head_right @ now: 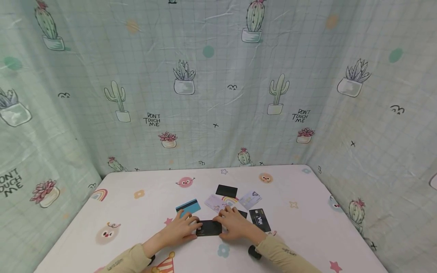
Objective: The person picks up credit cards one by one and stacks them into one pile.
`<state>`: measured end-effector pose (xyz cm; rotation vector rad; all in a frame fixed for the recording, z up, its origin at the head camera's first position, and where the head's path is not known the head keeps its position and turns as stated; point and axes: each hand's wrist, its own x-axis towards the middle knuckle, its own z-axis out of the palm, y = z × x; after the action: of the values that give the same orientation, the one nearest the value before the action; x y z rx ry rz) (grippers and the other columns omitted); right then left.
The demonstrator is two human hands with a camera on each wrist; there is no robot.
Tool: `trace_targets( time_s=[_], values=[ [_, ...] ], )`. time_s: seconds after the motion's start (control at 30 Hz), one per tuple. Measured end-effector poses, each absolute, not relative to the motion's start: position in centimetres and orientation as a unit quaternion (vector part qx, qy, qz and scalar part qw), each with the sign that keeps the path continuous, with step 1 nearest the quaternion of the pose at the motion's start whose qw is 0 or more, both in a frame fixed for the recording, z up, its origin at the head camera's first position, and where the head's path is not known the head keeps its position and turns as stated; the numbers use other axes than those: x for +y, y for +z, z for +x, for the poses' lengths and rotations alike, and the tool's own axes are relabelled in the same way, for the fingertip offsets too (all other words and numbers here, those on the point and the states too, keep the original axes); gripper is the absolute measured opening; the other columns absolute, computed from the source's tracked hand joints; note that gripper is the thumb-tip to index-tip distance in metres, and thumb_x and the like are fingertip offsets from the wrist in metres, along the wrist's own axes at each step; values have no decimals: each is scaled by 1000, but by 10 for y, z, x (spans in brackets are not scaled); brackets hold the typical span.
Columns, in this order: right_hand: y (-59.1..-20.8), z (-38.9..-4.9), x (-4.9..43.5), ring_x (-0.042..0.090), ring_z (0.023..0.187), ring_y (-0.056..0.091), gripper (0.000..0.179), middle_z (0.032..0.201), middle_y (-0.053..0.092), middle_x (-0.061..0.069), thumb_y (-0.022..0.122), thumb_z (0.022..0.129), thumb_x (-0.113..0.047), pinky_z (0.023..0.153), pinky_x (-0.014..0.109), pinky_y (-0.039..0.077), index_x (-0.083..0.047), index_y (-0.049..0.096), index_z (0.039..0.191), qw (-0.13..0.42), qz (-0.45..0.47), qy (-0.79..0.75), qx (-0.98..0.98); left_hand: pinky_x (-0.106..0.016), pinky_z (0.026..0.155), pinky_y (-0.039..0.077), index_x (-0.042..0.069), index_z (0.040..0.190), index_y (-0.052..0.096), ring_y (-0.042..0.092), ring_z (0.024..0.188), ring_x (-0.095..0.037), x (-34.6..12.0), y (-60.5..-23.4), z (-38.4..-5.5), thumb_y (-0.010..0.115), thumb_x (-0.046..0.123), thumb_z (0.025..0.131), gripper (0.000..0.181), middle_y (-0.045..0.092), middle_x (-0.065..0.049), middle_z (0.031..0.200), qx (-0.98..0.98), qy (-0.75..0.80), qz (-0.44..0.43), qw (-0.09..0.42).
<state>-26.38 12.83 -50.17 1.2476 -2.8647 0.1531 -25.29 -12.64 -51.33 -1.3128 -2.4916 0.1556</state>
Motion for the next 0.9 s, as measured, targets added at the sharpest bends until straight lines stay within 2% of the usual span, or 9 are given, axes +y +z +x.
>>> trace_targets(
  time_s=[0.9],
  values=[
    [-502, -264, 128, 11, 93, 36, 48, 105, 51, -7, 61, 77, -41, 79, 36, 36, -28, 50, 121, 4, 393, 50, -918, -54, 84, 40, 23, 112, 57, 48, 95, -19, -125, -512, -254, 56, 42, 83, 35, 57, 1, 107, -872, 58, -460, 159]
  ],
)
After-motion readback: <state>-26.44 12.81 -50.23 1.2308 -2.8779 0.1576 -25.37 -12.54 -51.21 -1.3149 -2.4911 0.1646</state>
